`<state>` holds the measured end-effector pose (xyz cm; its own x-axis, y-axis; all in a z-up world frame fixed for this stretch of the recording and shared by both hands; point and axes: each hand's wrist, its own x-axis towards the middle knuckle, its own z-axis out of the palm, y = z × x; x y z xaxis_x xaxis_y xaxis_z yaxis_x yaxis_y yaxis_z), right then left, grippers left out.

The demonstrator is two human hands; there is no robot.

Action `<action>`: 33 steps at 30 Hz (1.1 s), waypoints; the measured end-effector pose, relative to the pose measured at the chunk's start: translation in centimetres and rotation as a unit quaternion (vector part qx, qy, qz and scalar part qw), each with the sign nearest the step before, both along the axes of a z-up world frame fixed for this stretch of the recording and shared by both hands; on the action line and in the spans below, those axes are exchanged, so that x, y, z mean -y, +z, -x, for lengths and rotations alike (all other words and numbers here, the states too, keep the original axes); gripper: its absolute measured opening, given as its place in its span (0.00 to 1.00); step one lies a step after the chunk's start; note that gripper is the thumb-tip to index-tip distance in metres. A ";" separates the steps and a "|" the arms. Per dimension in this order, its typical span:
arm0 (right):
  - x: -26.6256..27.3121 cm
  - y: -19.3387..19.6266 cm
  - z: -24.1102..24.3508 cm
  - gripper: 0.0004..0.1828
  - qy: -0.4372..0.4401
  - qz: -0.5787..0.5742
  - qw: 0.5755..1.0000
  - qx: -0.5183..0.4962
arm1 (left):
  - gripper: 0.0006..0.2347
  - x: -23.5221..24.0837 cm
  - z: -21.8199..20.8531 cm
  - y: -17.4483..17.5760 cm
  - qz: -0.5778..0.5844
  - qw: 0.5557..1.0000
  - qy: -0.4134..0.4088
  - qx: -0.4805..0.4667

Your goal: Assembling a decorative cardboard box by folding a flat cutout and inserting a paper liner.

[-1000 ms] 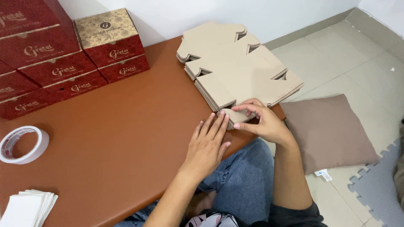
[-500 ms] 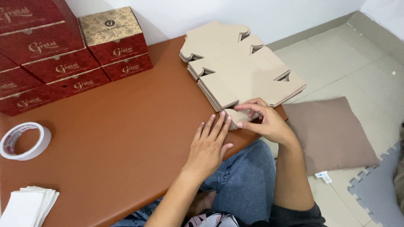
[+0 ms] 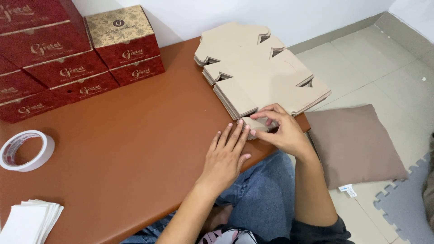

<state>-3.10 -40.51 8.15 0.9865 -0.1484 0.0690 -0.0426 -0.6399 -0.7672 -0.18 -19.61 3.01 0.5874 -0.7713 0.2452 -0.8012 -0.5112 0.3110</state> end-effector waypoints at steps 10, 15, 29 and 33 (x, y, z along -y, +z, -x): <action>0.0 -0.8 -0.1 0.25 -0.002 0.008 1.000 0.012 | 0.30 0.2 -0.1 -0.4 0.002 1.000 0.003 0.000; -0.2 -0.6 0.0 0.24 -0.009 -0.004 1.000 0.013 | 0.30 0.2 -0.1 -0.7 0.005 1.000 0.002 -0.001; 2.3 -0.6 -2.4 0.03 0.042 -0.025 0.998 0.049 | 0.30 0.0 -0.1 -0.3 0.002 1.000 0.005 -0.028; 0.4 2.9 -2.0 0.04 0.112 -0.026 0.990 0.078 | 0.30 -0.3 -0.1 0.4 0.005 0.997 -0.004 -0.073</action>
